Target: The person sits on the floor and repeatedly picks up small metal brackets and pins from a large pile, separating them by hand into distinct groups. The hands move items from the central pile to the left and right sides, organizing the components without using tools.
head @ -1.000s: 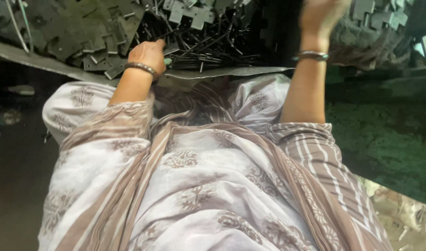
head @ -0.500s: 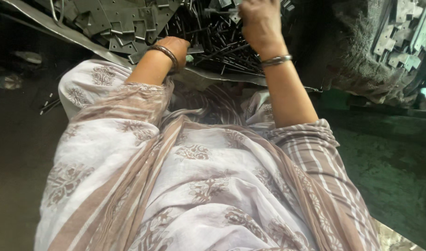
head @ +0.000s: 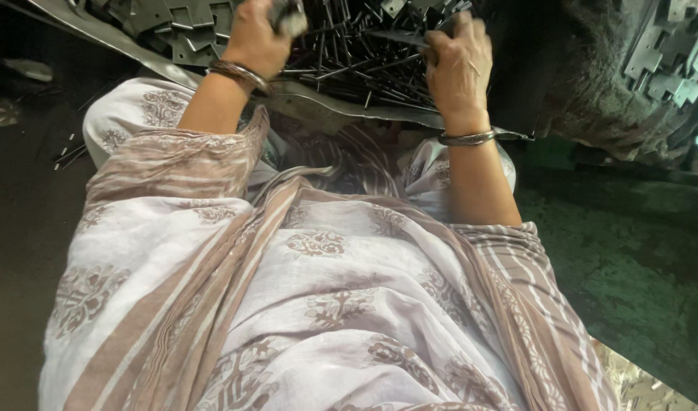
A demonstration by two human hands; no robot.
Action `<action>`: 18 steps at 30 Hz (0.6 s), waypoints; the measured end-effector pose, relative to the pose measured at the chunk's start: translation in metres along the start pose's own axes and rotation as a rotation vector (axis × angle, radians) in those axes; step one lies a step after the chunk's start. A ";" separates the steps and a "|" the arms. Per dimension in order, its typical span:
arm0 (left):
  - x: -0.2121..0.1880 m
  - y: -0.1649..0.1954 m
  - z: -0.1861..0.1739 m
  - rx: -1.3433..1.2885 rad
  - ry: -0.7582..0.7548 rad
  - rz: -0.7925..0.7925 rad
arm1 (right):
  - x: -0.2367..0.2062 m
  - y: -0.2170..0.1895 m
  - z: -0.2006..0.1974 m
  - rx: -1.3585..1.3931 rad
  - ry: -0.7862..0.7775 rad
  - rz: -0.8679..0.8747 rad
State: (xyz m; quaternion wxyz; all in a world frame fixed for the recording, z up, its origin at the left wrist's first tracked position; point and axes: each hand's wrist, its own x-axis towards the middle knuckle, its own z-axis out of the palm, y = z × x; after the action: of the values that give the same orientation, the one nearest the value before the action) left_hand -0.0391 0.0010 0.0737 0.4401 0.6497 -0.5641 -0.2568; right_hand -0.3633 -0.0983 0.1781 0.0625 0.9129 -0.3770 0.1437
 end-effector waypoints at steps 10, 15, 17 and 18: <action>0.003 -0.016 0.036 -1.558 0.415 -0.510 | -0.006 -0.026 0.016 1.602 0.182 0.656; -0.025 0.048 0.082 -1.863 0.085 -0.380 | -0.016 -0.067 0.022 1.272 0.191 0.314; -0.025 0.060 0.087 -1.765 0.140 -0.475 | -0.021 -0.085 0.021 1.253 -0.001 0.157; -0.026 0.066 0.089 -1.699 0.150 -0.588 | -0.020 -0.090 0.019 1.238 -0.097 0.079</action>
State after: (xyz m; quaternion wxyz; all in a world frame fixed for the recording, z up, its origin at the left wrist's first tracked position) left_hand -0.1524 0.0023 0.0832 0.7239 0.2386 0.0350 -0.6464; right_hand -0.3097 -0.0255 0.1529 -0.5010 0.7705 -0.2597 0.2964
